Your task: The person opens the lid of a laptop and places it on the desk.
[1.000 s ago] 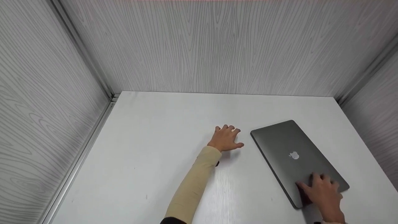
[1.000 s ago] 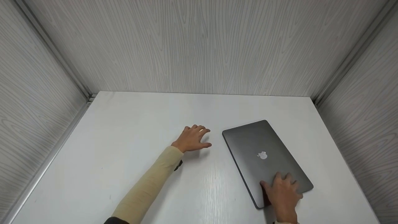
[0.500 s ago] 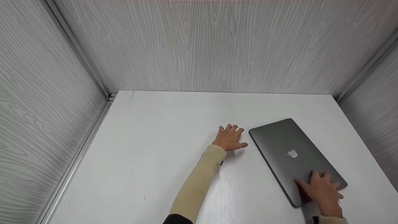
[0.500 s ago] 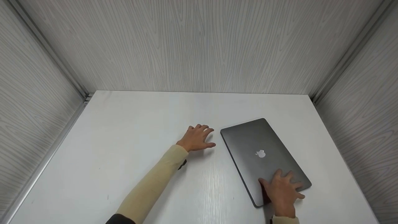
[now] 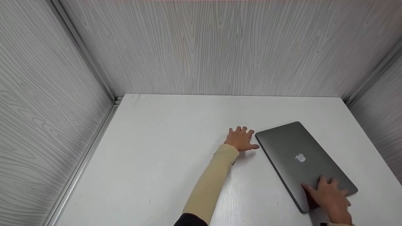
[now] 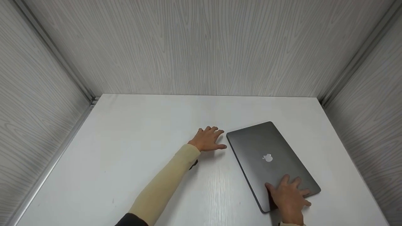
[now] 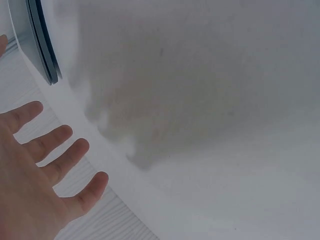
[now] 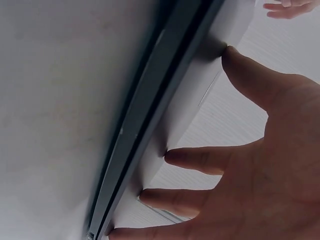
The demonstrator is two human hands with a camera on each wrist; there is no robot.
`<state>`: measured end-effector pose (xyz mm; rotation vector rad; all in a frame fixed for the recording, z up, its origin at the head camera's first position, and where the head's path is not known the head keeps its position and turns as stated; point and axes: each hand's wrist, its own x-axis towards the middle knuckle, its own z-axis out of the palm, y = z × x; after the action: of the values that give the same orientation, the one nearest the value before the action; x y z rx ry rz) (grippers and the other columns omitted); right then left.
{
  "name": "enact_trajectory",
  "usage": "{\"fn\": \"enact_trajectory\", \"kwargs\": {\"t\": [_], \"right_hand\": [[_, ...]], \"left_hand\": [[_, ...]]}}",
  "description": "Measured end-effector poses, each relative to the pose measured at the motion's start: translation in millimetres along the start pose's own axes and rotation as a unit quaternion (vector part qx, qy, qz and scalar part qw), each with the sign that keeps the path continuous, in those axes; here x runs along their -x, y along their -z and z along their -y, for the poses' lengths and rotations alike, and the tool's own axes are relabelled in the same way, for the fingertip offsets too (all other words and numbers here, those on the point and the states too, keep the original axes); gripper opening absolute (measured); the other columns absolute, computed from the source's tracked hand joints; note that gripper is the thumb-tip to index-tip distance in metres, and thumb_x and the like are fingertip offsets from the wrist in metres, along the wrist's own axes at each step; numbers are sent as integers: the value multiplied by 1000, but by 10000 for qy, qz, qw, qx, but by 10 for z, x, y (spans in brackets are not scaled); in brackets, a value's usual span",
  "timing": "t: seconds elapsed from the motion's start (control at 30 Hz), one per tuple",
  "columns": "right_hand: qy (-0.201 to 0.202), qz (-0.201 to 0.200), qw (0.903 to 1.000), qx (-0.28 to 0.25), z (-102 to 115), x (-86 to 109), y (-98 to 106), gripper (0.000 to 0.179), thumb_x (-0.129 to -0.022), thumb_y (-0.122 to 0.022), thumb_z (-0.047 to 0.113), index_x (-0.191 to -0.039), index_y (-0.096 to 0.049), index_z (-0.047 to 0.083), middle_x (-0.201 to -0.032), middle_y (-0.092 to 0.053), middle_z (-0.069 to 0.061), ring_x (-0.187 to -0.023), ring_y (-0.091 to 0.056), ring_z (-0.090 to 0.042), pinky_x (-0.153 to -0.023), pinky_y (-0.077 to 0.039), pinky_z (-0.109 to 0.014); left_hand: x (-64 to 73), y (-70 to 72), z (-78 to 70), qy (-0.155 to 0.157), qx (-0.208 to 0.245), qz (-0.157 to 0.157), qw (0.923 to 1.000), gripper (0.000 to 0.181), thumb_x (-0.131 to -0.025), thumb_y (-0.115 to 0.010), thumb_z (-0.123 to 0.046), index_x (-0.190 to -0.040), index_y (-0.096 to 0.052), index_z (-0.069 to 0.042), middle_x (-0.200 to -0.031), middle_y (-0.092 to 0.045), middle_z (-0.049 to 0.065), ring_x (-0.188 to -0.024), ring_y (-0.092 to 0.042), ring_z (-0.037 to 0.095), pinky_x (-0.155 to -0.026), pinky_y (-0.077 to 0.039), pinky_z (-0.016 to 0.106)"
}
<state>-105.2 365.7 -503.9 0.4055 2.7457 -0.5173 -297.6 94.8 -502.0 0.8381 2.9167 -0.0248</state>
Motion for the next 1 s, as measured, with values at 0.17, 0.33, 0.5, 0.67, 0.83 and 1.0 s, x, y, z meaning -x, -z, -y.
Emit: {"fn": "enact_trajectory", "kwargs": {"t": [0.17,0.33,0.5,0.67,0.83,1.0], "right_hand": [[279,-213,9994,49,29,-16,-27,101,-95,-56,62,-134,-24,-26,-132,-15,-57,-109,-16,-87,-74,-30,-90],[140,-167,9998,11,44,-22,-12,103,-94,-57,65,-135,-24,-24,-133,-14,-56,-111,-16,-87,-76,-30,-90],[-207,116,9996,-160,32,-25,22,113,-90,-53,75,-139,-18,-20,-137,-5,-53,-115,-1,-89,-81,-21,-93],[-385,256,9985,-276,33,-12,34,114,-90,-52,75,-141,-13,-19,-141,1,-49,-116,5,-89,-83,-19,-93],[-416,308,9984,-210,66,-14,18,114,-92,-48,75,-143,-12,-21,-143,3,-48,-115,-11,-88,-82,-27,-90],[-273,172,9994,-113,35,15,-7,112,-94,-48,72,-142,-14,-23,-140,0,-51,-108,-26,-87,-79,-36,-86]], "left_hand": [[-23,-15,-29,-1,192,57,9998,76,-93,-49,-73,-153,-47,-27,-148,-52,2,-134,-49,23,-107,-41,50],[-32,-29,-62,-32,315,92,9995,77,-93,-50,-73,-152,-48,-25,-148,-52,2,-134,-48,23,-107,-42,49],[-56,-34,-110,-70,333,49,9994,77,-92,-51,-73,-151,-49,-25,-146,-53,2,-133,-49,22,-105,-43,47],[-84,-7,-191,-95,504,125,9986,76,-91,-54,-73,-151,-49,-26,-146,-53,1,-133,-49,21,-104,-43,45],[-105,-12,-217,-58,504,204,9985,77,-90,-57,-73,-152,-49,-27,-147,-51,2,-133,-47,21,-105,-43,44],[-136,-69,-260,-23,450,243,9987,79,-89,-57,-74,-153,-47,-29,-151,-47,0,-138,-42,19,-107,-39,44]]}}
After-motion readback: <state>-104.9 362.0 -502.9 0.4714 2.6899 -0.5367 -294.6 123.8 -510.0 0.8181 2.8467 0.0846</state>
